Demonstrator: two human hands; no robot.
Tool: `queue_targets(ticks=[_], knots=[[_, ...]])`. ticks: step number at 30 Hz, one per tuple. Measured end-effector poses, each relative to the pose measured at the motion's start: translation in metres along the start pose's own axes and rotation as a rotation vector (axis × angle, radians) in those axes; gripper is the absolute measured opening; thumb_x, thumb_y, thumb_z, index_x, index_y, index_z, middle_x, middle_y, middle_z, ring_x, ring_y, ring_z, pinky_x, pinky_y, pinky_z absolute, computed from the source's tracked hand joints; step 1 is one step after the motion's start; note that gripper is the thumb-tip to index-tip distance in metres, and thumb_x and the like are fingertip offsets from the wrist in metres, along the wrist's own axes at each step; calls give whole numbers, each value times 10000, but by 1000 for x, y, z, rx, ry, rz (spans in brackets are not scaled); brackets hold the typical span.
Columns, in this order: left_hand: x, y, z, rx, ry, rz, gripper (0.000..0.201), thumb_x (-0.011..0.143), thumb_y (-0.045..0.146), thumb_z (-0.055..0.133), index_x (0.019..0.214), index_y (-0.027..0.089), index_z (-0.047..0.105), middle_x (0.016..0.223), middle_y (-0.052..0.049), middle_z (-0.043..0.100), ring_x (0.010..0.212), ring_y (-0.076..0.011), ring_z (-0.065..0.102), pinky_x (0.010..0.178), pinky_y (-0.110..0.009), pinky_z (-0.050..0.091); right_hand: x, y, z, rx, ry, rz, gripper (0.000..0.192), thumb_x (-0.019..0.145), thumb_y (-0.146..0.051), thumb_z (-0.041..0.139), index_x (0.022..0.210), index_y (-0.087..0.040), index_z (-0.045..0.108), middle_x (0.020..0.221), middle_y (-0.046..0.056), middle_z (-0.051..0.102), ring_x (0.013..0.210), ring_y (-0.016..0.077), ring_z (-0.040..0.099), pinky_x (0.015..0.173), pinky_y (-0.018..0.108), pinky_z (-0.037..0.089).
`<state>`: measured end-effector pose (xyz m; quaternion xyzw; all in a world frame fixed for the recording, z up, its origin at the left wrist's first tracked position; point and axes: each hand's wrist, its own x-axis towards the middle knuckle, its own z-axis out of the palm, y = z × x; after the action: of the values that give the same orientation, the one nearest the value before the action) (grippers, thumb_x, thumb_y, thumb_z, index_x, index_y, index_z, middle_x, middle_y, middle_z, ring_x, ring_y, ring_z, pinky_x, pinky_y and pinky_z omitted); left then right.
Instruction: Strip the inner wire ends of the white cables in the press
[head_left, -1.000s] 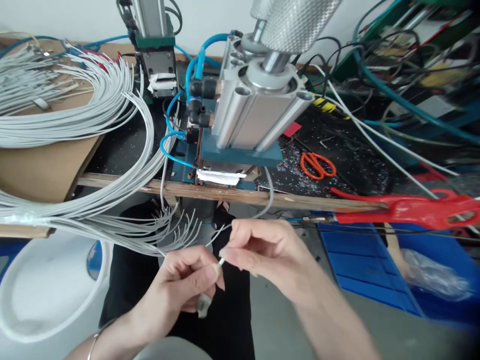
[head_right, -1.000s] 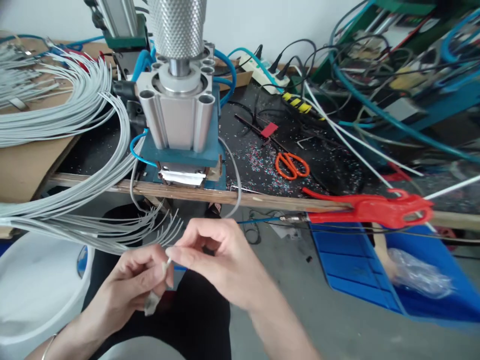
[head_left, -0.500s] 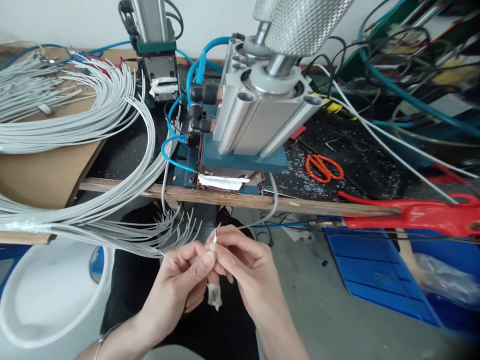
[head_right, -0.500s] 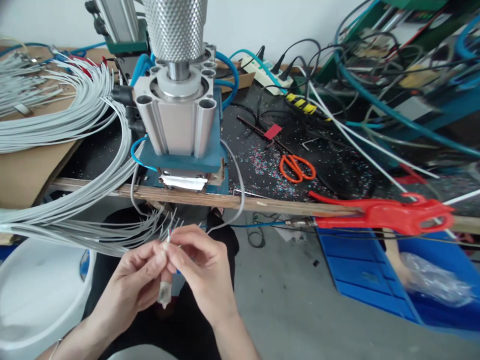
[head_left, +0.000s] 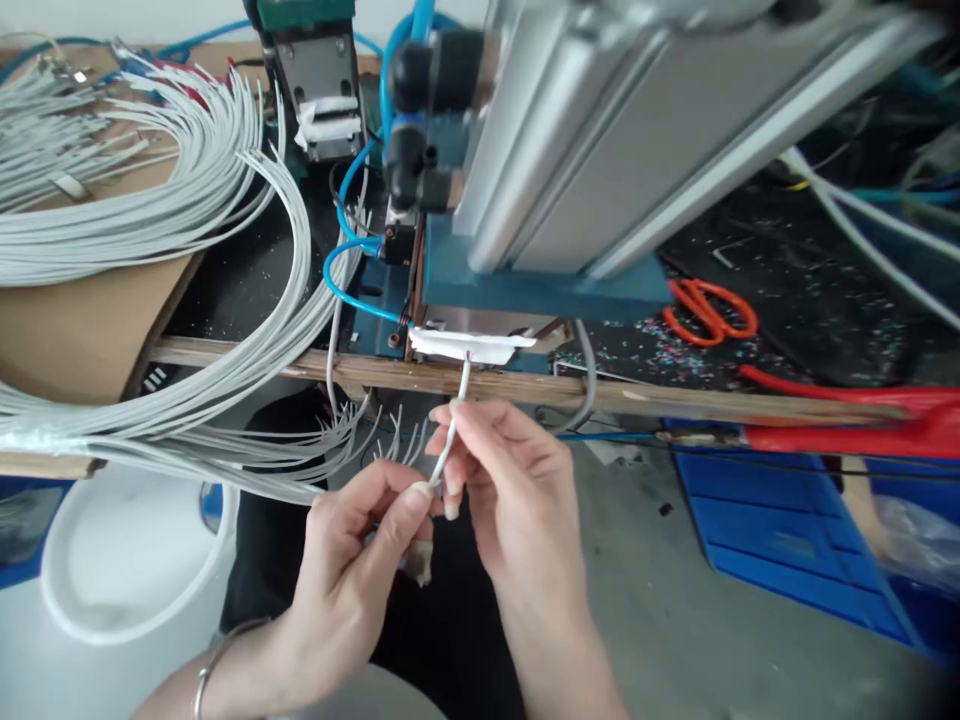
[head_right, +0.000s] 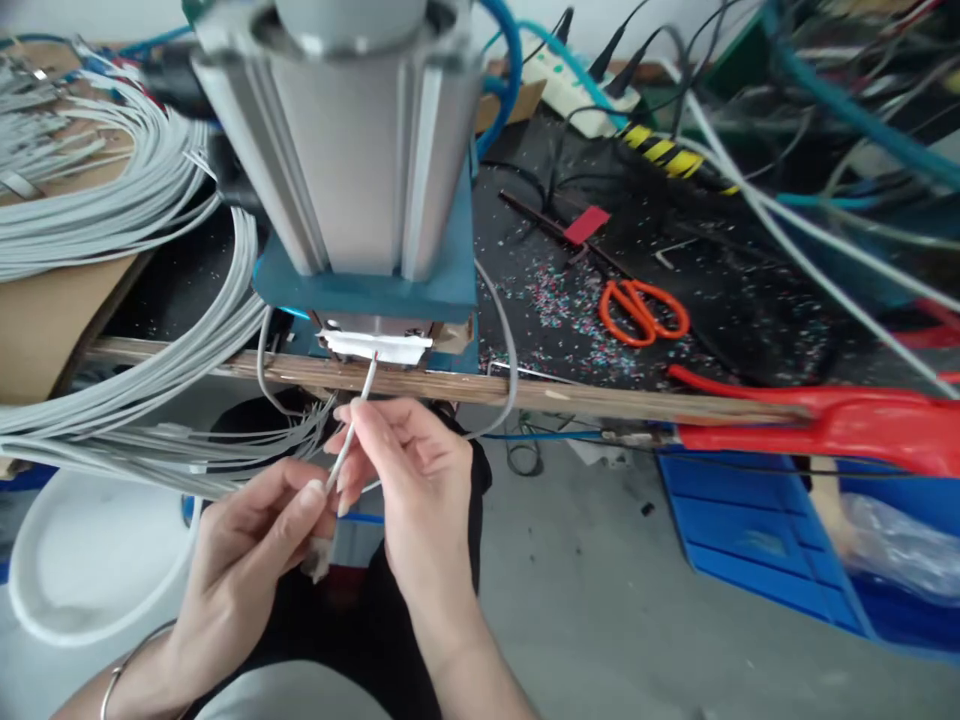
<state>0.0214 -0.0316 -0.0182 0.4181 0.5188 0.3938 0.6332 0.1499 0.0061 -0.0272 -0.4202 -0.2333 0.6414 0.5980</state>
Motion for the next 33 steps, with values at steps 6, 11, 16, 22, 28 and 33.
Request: queue_targets(ticks=[6, 11, 16, 22, 28, 33], knots=[[10, 15, 6, -30, -10, -3, 292, 1039, 396, 592, 850, 183, 655, 651, 38, 546, 538, -63, 466, 496, -175, 376, 15, -9, 7, 37, 37, -12, 156, 912, -232, 749, 770, -179, 782, 619, -42, 697, 384, 24, 537, 373, 113, 449], [16, 20, 7, -32, -2, -12, 281, 1032, 382, 604, 842, 184, 662, 657, 32, 563, 533, -72, 482, 490, -186, 390, 18, -11, 9, 28, 92, -12, 167, 878, -220, 759, 718, -173, 762, 584, -43, 662, 353, 30, 520, 336, 130, 402], [15, 21, 6, -11, -49, -12, 263, 1038, 381, 592, 861, 202, 668, 642, 32, 574, 531, -90, 521, 518, -209, 433, 12, -12, 10, -8, 158, -28, 152, 877, -247, 767, 734, -199, 753, 613, -44, 660, 380, 37, 544, 358, 139, 412], [14, 20, 6, -5, -32, -3, 255, 1038, 373, 594, 864, 206, 674, 668, 27, 589, 545, -88, 531, 513, -210, 423, 14, -15, 10, -60, 136, 11, 215, 939, -251, 686, 736, -204, 741, 608, -46, 634, 360, 37, 499, 363, 161, 422], [16, 22, 7, -12, -17, -26, 247, 1030, 369, 613, 853, 210, 679, 653, 39, 586, 544, -76, 526, 515, -193, 424, 11, -12, 10, -45, 169, -36, 181, 920, -255, 733, 746, -206, 742, 624, -46, 651, 376, 27, 494, 385, 156, 412], [14, 21, 6, -33, -27, -19, 236, 1030, 366, 612, 861, 218, 683, 643, 43, 587, 532, -76, 534, 505, -193, 422, 11, -11, 10, -39, 166, -48, 173, 904, -287, 754, 747, -216, 740, 630, -49, 655, 350, 30, 451, 392, 181, 448]])
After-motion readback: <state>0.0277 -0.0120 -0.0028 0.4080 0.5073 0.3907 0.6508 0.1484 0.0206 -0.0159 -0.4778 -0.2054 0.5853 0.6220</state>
